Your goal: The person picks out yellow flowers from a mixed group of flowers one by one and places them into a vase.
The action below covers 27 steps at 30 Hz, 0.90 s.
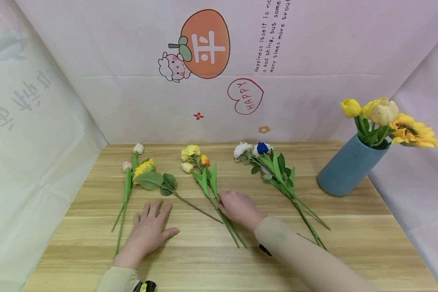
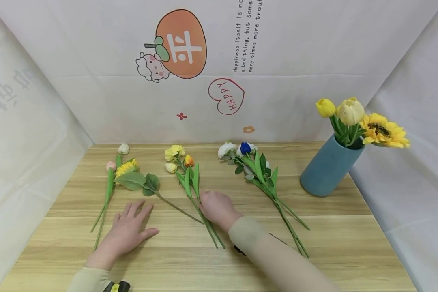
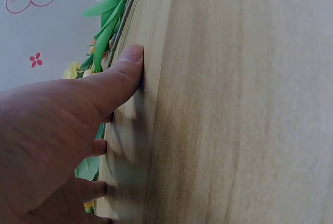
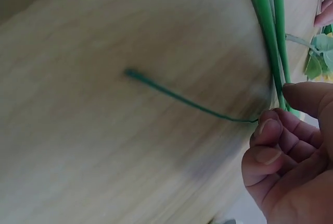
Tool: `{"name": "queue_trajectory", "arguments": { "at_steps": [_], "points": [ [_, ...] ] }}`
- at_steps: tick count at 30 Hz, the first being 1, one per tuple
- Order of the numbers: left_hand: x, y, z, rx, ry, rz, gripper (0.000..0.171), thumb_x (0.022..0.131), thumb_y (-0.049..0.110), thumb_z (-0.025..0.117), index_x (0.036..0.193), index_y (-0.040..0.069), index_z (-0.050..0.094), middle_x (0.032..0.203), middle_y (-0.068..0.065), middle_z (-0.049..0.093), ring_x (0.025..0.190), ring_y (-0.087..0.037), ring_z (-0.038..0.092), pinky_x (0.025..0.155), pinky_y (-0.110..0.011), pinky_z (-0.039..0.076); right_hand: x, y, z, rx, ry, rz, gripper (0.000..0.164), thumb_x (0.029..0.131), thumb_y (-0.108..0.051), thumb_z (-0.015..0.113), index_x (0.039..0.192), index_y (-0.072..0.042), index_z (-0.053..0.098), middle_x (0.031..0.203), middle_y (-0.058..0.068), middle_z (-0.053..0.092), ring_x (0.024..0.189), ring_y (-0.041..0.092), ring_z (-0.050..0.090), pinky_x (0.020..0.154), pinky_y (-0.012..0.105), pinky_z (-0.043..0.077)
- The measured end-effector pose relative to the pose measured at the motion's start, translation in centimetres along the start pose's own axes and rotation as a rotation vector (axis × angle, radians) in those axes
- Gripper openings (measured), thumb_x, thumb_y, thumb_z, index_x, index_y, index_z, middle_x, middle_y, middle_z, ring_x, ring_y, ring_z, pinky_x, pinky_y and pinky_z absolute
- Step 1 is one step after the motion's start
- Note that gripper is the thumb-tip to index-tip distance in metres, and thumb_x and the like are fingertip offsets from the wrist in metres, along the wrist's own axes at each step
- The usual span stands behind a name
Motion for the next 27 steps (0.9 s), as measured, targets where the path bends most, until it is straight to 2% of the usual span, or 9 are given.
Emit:
{"name": "queue_trajectory", "arguments": {
  "at_steps": [5, 9, 13, 19, 27],
  "points": [
    [-0.1, 0.0, 0.0, -0.004, 0.006, 0.004, 0.077, 0.085, 0.053, 0.068, 0.146, 0.014, 0.041, 0.149, -0.022, 0.031, 0.132, -0.056, 0.021, 0.094, -0.080, 0.022, 0.3, -0.2, 0.2, -0.003, -0.005, 0.036, 0.024, 0.091, -0.022, 0.068, 0.077, -0.012, 0.051, 0.062, 0.000, 0.053, 0.052, 0.015, 0.053, 0.043, 0.034, 0.046],
    [-0.1, 0.0, -0.1, -0.003, 0.006, 0.004, 0.077, 0.085, 0.053, 0.068, 0.146, 0.014, 0.041, 0.149, -0.022, 0.032, 0.132, -0.056, 0.021, 0.094, -0.080, 0.022, 0.6, -0.2, 0.2, 0.011, -0.030, 0.101, 0.021, 0.091, -0.018, 0.066, 0.077, -0.011, 0.053, 0.065, 0.003, 0.056, 0.057, 0.019, 0.058, 0.047, 0.038, 0.050],
    [-0.1, 0.0, 0.0, -0.003, 0.002, 0.002, 0.078, 0.085, 0.054, 0.067, 0.146, 0.014, 0.041, 0.149, -0.022, 0.031, 0.132, -0.056, 0.021, 0.094, -0.080, 0.022, 0.7, 0.1, 0.0, 0.058, -0.040, 0.162, 0.017, 0.086, -0.010, 0.066, 0.075, -0.011, 0.054, 0.066, 0.003, 0.057, 0.057, 0.018, 0.056, 0.049, 0.037, 0.050],
    [0.0, -0.2, 0.2, -0.004, 0.001, -0.001, 0.078, 0.084, 0.055, 0.067, 0.146, 0.014, 0.040, 0.149, -0.022, 0.030, 0.133, -0.056, 0.020, 0.094, -0.081, 0.021, 0.4, 1.0, -1.3, 0.059, 0.050, 0.162, 0.021, 0.083, -0.004, 0.067, 0.070, -0.010, 0.051, 0.059, 0.002, 0.053, 0.048, 0.014, 0.047, 0.041, 0.030, 0.044],
    [0.0, -0.1, 0.1, -0.002, 0.002, 0.000, 0.078, 0.085, 0.054, 0.067, 0.146, 0.014, 0.040, 0.149, -0.022, 0.030, 0.133, -0.056, 0.020, 0.094, -0.081, 0.021, -0.5, 2.8, -3.6, 0.007, 0.075, 0.168, 0.014, 0.084, -0.001, 0.069, 0.076, -0.005, 0.058, 0.067, 0.006, 0.060, 0.051, 0.014, 0.053, 0.042, 0.026, 0.047]
  ]
}}
Point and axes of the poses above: each hand's wrist, its own x-axis towards the middle knuckle, its own z-axis out of the palm, y = z × x, the point moved 4 cm from there along x, towards the middle knuckle
